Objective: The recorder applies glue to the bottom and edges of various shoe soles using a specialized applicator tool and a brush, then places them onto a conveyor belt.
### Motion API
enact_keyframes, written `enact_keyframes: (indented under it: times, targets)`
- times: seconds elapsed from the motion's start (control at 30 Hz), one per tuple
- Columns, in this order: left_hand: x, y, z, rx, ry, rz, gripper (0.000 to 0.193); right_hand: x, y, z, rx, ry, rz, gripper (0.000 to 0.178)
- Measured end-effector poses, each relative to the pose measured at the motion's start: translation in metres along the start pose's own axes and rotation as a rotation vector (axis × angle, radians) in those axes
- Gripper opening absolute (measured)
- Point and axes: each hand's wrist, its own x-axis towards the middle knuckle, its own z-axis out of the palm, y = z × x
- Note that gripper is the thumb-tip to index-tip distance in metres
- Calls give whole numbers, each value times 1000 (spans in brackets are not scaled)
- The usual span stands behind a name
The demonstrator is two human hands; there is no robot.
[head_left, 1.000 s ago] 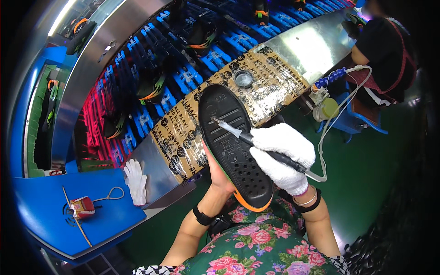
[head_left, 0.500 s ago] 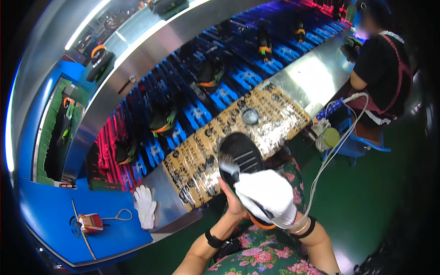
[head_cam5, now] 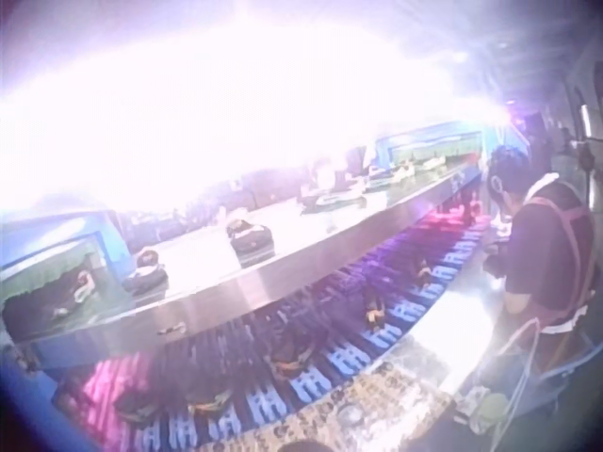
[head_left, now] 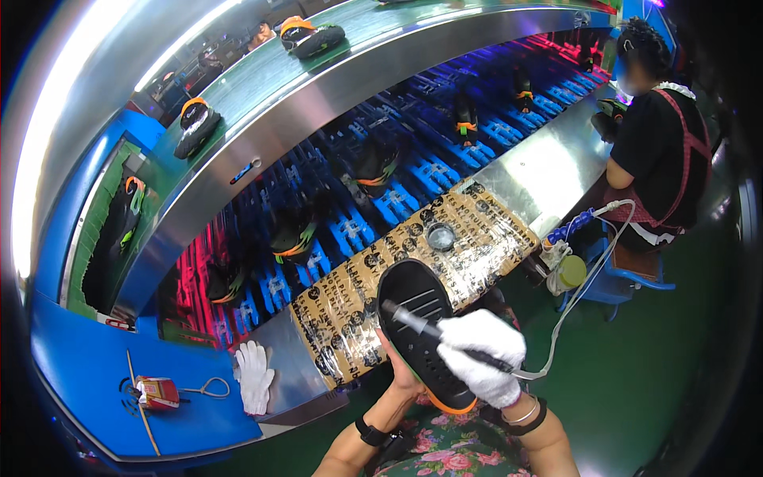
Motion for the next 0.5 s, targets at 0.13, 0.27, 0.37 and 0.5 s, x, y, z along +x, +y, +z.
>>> enact_keyframes:
  times: [0.13, 0.27, 0.37, 0.5]
  targets:
    - [12, 5, 7, -39, 41, 74, 97, 8, -3, 2, -300, -97, -179, 28]
    - [24, -9, -40, -702, -554, -97, 110, 0, -4, 9, -206, -222, -199, 28]
    - [33, -11, -45, -396, -170, 12, 118, 4, 13, 6, 9, -66, -45, 20]
    - [23, 1, -18, -401, -442, -72, 130, -10, 16, 6, -253, -183, -227, 29]
